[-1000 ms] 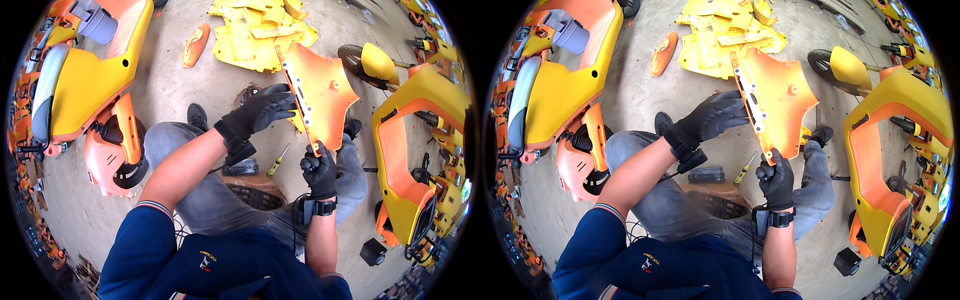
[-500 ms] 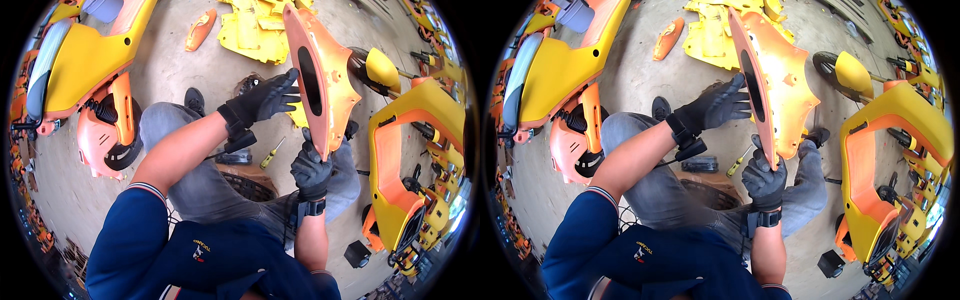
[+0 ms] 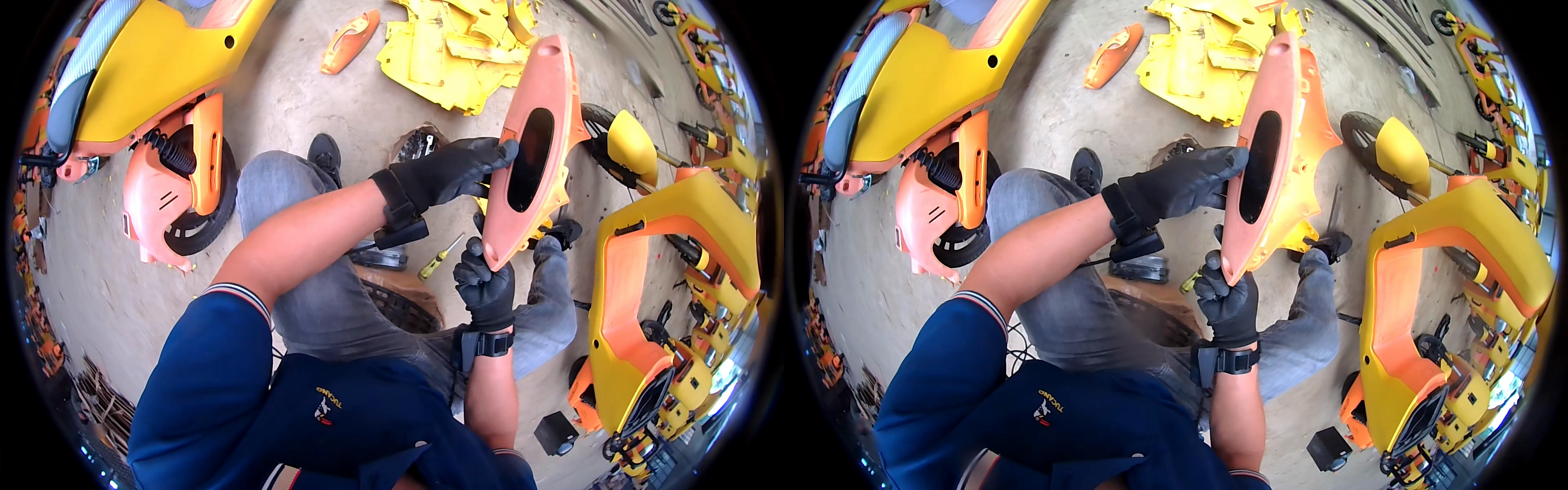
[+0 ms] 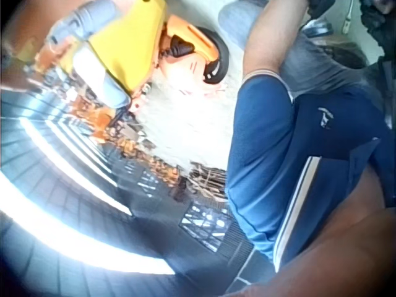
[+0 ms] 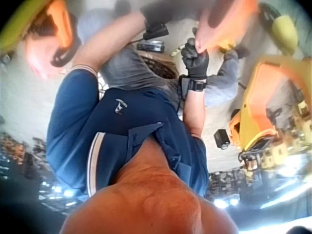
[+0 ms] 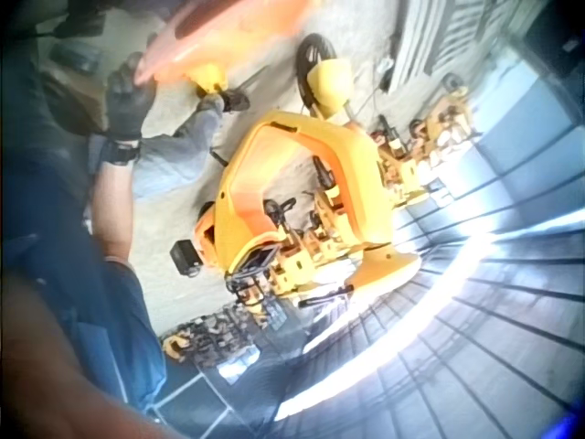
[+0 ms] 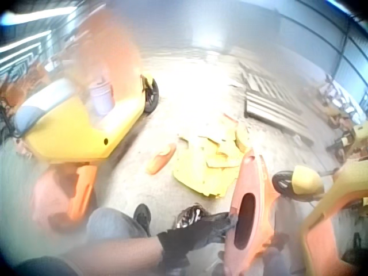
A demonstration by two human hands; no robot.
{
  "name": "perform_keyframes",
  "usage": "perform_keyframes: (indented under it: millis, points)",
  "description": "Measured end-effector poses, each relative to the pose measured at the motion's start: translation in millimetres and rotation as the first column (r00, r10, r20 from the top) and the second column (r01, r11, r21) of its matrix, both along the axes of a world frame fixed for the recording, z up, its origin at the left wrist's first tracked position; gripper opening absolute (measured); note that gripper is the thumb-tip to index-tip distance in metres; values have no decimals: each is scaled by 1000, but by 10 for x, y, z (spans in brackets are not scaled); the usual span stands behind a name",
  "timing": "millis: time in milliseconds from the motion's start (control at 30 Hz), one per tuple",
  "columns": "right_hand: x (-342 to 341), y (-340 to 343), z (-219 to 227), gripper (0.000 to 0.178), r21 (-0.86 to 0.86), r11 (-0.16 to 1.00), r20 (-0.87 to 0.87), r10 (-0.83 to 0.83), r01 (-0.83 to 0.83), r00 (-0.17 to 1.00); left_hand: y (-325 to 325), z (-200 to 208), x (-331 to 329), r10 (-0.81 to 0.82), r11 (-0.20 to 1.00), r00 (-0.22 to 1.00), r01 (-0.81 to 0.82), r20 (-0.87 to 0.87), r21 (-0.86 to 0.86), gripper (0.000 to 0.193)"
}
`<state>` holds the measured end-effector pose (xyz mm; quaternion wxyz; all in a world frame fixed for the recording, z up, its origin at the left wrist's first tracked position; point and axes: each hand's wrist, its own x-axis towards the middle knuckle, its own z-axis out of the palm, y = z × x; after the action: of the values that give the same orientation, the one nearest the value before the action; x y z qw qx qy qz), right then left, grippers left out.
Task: The person sits on the floor and uses a screwdriver to attach a white plastic bracket to an orange scooter body panel. They insert and tighten multiple screws into the bracket, then inspect the assembly and handle a black plastic component.
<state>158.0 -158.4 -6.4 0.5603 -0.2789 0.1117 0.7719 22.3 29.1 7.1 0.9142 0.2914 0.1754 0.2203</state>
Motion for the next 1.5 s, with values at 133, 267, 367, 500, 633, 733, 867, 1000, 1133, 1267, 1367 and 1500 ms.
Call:
perform_keyframes:
  millis: [133, 267, 367, 500, 633, 733, 867, 1000, 1133, 1267, 1367, 1500]
  points:
    - [-46, 24, 23, 21, 35, 999, -34, 12, -11, 999, -25, 28, 19, -3, 997, 997, 8, -71, 79, 50]
    - [-41, 59, -19, 25, 94, 996, -117, 21, -10, 993, -32, -41, 28, 21, 998, 995, -14, -94, 69, 53]
    - [-88, 106, 131, 34, 47, 996, 41, -77, 75, 996, -17, -75, 14, 26, 991, 983, -1, -184, 135, 48]
    - [23, 112, 30, 37, 165, 981, -115, -80, 99, 990, 42, -223, -58, 106, 992, 915, -71, -388, 102, 21]
    - [89, 50, -39, 36, 119, 986, -143, -101, 118, 985, 36, -197, -47, 238, 971, 821, -192, -520, 141, 19]
    - [173, 38, -99, 38, 202, 972, -161, -90, 122, 983, 83, -342, 2, 403, 910, 816, -404, -415, 88, 15]
    - [341, 39, -107, 39, 122, 978, -50, -166, 171, 985, 314, -335, -110, 517, 854, 813, -511, -267, 100, 19]
    - [472, 22, -156, 35, -123, 972, 213, -173, 202, 962, 493, -126, -232, 619, 784, 721, -589, -313, 194, 27]
    - [423, -176, -406, 33, -40, 999, 778, 48, -27, 627, 427, -210, -230, 584, 809, 736, -561, -341, 174, 22]
    - [318, -287, -471, 30, -123, 989, 417, -21, 79, 909, 296, -641, -176, 577, 525, 774, -107, -261, 844, 21]
    - [178, -131, -281, 26, -130, 986, 566, -13, 104, 824, 90, -194, 12, -33, 927, 740, 274, -671, 257, 48]
    - [49, 48, -83, 22, -142, 990, 789, 100, 22, 606, -158, -94, 41, -189, 958, 799, 279, -571, 74, 56]
